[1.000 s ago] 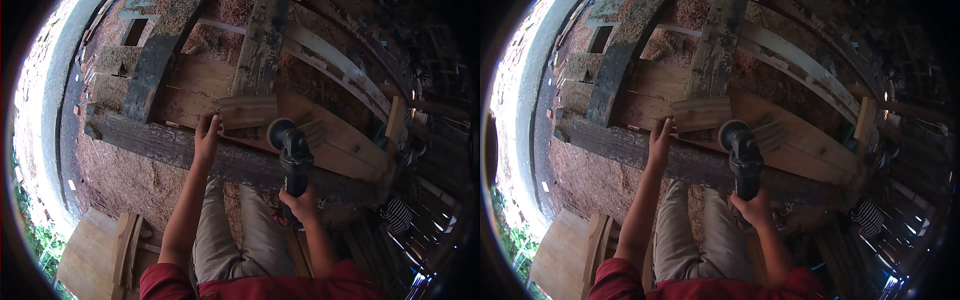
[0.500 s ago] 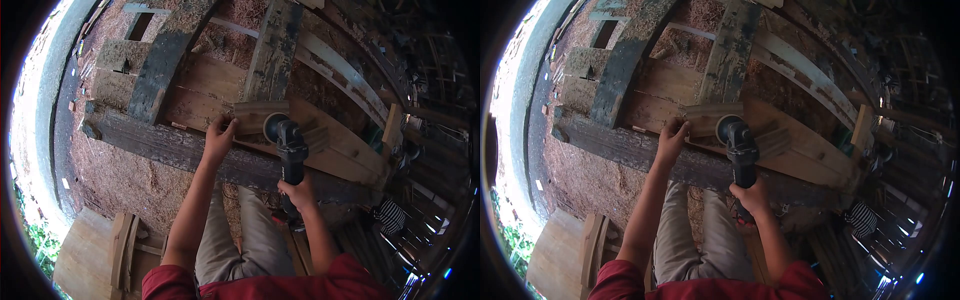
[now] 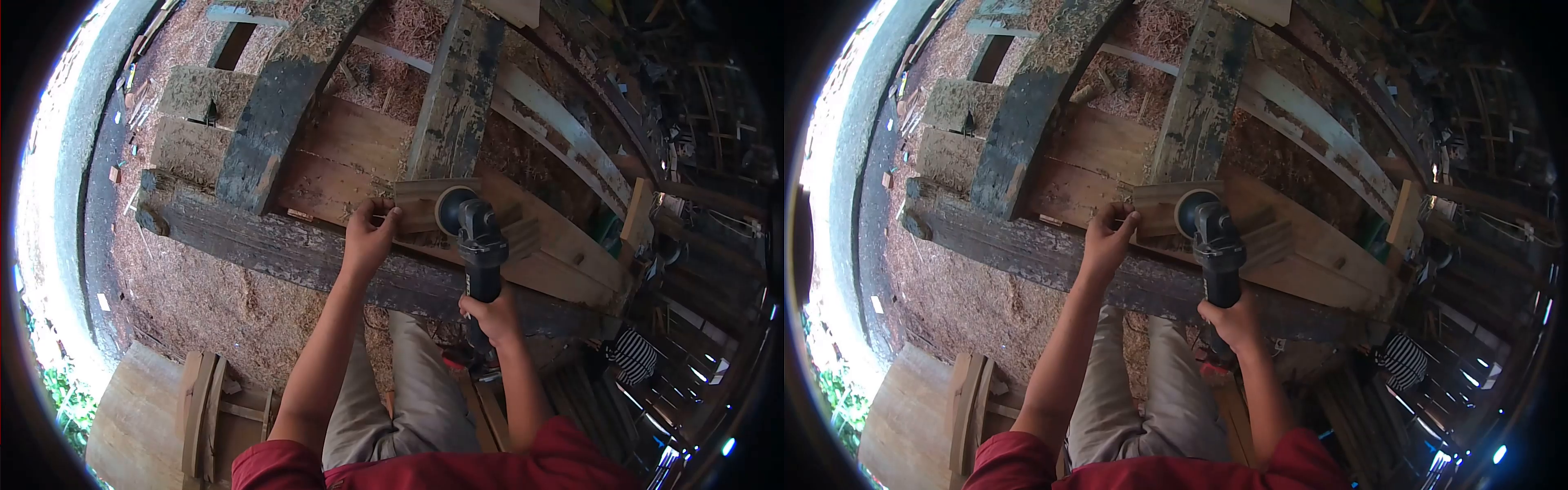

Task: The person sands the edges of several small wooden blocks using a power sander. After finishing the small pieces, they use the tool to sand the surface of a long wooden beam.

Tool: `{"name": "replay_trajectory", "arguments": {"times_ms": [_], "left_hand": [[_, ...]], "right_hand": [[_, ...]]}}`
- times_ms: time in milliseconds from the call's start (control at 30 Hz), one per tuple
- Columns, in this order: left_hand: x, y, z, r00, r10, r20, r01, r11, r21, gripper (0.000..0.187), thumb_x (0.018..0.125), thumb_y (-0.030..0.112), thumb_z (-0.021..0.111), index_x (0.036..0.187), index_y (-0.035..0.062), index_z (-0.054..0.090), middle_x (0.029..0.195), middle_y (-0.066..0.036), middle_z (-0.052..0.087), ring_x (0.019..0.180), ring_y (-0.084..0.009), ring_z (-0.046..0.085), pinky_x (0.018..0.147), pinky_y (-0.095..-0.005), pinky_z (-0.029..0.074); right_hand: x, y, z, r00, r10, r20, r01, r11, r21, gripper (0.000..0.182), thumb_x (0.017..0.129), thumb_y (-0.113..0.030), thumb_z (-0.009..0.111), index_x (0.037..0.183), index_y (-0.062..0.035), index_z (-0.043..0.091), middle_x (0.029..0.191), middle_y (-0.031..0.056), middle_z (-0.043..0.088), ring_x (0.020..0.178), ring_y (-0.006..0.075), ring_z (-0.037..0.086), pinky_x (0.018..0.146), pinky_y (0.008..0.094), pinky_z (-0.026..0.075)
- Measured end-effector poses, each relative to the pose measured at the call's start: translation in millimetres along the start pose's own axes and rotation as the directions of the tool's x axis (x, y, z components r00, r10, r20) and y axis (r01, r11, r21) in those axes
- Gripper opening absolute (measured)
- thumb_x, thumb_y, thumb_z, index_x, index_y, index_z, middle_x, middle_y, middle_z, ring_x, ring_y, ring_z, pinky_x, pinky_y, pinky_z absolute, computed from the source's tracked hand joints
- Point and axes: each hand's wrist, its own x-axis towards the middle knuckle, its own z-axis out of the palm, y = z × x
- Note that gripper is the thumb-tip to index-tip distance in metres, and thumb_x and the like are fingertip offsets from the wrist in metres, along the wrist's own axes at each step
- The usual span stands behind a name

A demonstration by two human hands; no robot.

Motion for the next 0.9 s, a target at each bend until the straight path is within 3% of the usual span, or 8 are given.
{"name": "replay_trajectory", "arguments": {"times_ms": [333, 467, 633, 900], "left_hand": [[-3, 4, 1, 1.000, -0.016, 0.012, 0.016, 0.999, -0.030, 0.022, 0.107, 0.019, 0.076, 0.118, 0.0004, 0.070, 0.100, -0.001, 0.072, 0.090, -0.0080, 0.064, 0.082, -0.0272, 0.052], [-7, 2, 6, 0.998, 0.048, -0.032, -0.048, 0.999, 0.010, 0.025, 0.106, 0.018, 0.076, 0.121, -0.0007, 0.067, 0.101, -0.005, 0.072, 0.087, -0.0093, 0.064, 0.076, -0.0293, 0.054], [-27, -9, 9, 0.994, 0.090, -0.058, -0.089, 0.996, 0.014, 0.028, 0.103, 0.014, 0.078, 0.124, 0.0007, 0.065, 0.107, -0.005, 0.068, 0.086, -0.0096, 0.062, 0.076, -0.0279, 0.053], [-42, -34, 18, 0.989, 0.077, -0.129, -0.084, 0.995, -0.049, 0.034, 0.100, 0.012, 0.084, 0.123, 0.0020, 0.061, 0.102, 0.000, 0.061, 0.084, -0.0065, 0.057, 0.076, -0.0242, 0.049]], "right_hand": [[12, -14, -8, 1.000, 0.013, -0.025, -0.011, 0.998, 0.055, 0.033, 0.078, 0.000, 0.075, 0.109, 0.0014, 0.065, 0.081, 0.0089, 0.073, 0.068, 0.0179, 0.071, 0.065, 0.0353, 0.057], [17, -22, -3, 1.000, -0.007, -0.013, 0.007, 0.998, 0.056, 0.031, 0.079, 0.000, 0.074, 0.108, 0.0012, 0.065, 0.080, 0.0084, 0.072, 0.068, 0.0176, 0.071, 0.065, 0.0349, 0.057], [22, -25, -3, 1.000, -0.004, -0.010, 0.004, 1.000, 0.011, 0.026, 0.079, -0.002, 0.074, 0.104, 0.0007, 0.067, 0.079, 0.0079, 0.073, 0.068, 0.0170, 0.071, 0.065, 0.0344, 0.057], [23, -33, 7, 0.999, -0.020, 0.033, 0.022, 0.998, -0.061, 0.019, 0.078, -0.005, 0.077, 0.095, -0.0006, 0.068, 0.077, 0.0051, 0.072, 0.068, 0.0141, 0.070, 0.065, 0.0328, 0.056]]}}
